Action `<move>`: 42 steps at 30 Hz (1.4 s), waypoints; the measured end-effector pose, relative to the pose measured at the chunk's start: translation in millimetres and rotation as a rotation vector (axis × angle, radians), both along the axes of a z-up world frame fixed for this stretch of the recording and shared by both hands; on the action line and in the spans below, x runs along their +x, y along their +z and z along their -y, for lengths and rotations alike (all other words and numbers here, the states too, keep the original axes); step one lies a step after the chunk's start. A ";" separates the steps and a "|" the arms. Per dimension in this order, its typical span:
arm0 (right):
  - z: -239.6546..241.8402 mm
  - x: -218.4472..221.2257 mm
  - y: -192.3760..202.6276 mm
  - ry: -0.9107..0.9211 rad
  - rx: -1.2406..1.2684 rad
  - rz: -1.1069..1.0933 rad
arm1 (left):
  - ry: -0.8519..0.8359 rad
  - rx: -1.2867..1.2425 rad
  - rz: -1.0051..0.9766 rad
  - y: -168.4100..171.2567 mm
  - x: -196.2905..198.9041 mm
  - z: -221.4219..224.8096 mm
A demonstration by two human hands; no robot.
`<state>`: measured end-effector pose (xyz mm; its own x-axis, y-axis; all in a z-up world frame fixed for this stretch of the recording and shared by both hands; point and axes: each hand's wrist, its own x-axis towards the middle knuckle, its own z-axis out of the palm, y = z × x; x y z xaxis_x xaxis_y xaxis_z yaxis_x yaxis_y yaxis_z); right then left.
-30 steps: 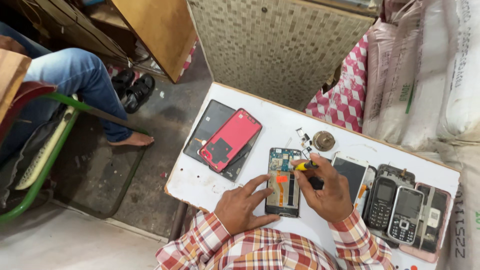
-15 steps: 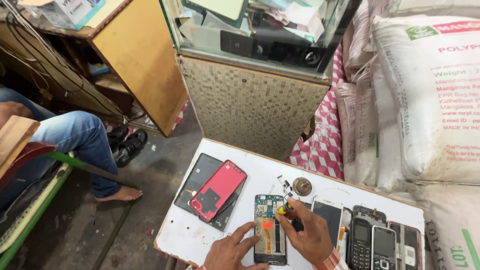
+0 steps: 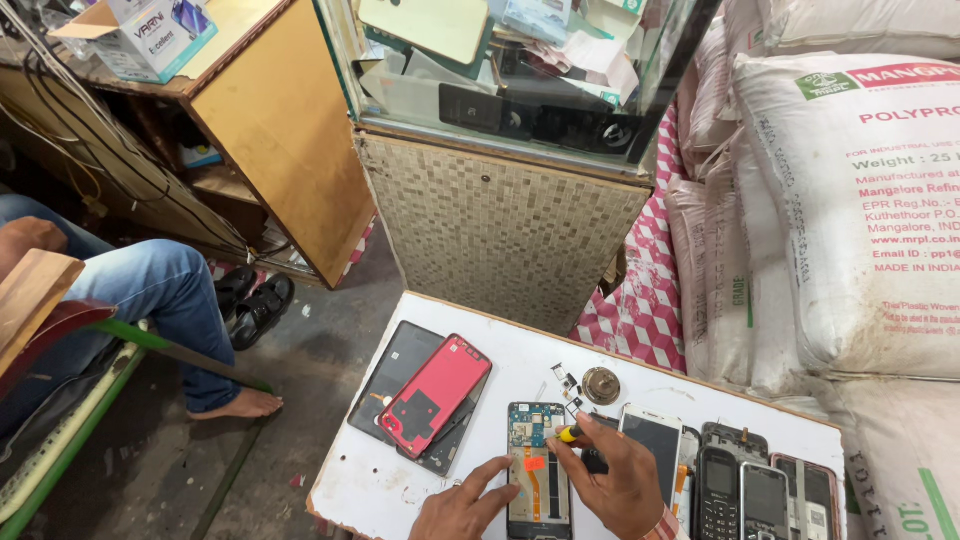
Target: The person uses a yellow-handled screwdriver to unscrew components on a disassembled mobile phone motherboard. The person holds the phone frame steady with the left hand while turning the screwdriver with the right hand.
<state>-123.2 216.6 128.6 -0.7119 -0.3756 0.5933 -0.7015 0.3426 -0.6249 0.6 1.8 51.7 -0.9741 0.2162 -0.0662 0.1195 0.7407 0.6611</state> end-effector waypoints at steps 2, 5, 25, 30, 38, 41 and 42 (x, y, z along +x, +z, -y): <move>-2.1 -1.2 -0.3 0.030 0.016 0.013 | -0.025 -0.003 0.008 -4.4 -1.1 1.1; -3.7 -2.1 -3.9 0.121 0.012 0.083 | -0.024 -0.003 -0.049 -12.3 -0.7 1.0; -7.9 -3.4 -13.2 0.166 0.044 0.200 | -0.027 -0.023 -0.060 -25.0 -3.2 -1.3; -8.0 -3.8 -14.6 0.161 0.051 0.203 | -0.028 -0.013 -0.066 -27.4 -2.9 -0.5; -8.6 -4.2 -12.8 0.172 0.037 0.214 | -0.007 -0.016 -0.052 -30.5 -3.3 -2.7; -8.7 -3.5 -13.0 0.176 0.040 0.229 | -0.013 -0.015 -0.028 -31.5 -2.8 -1.4; -8.9 -3.9 -12.9 0.175 0.042 0.232 | -0.018 -0.018 -0.029 -31.6 -2.8 -1.3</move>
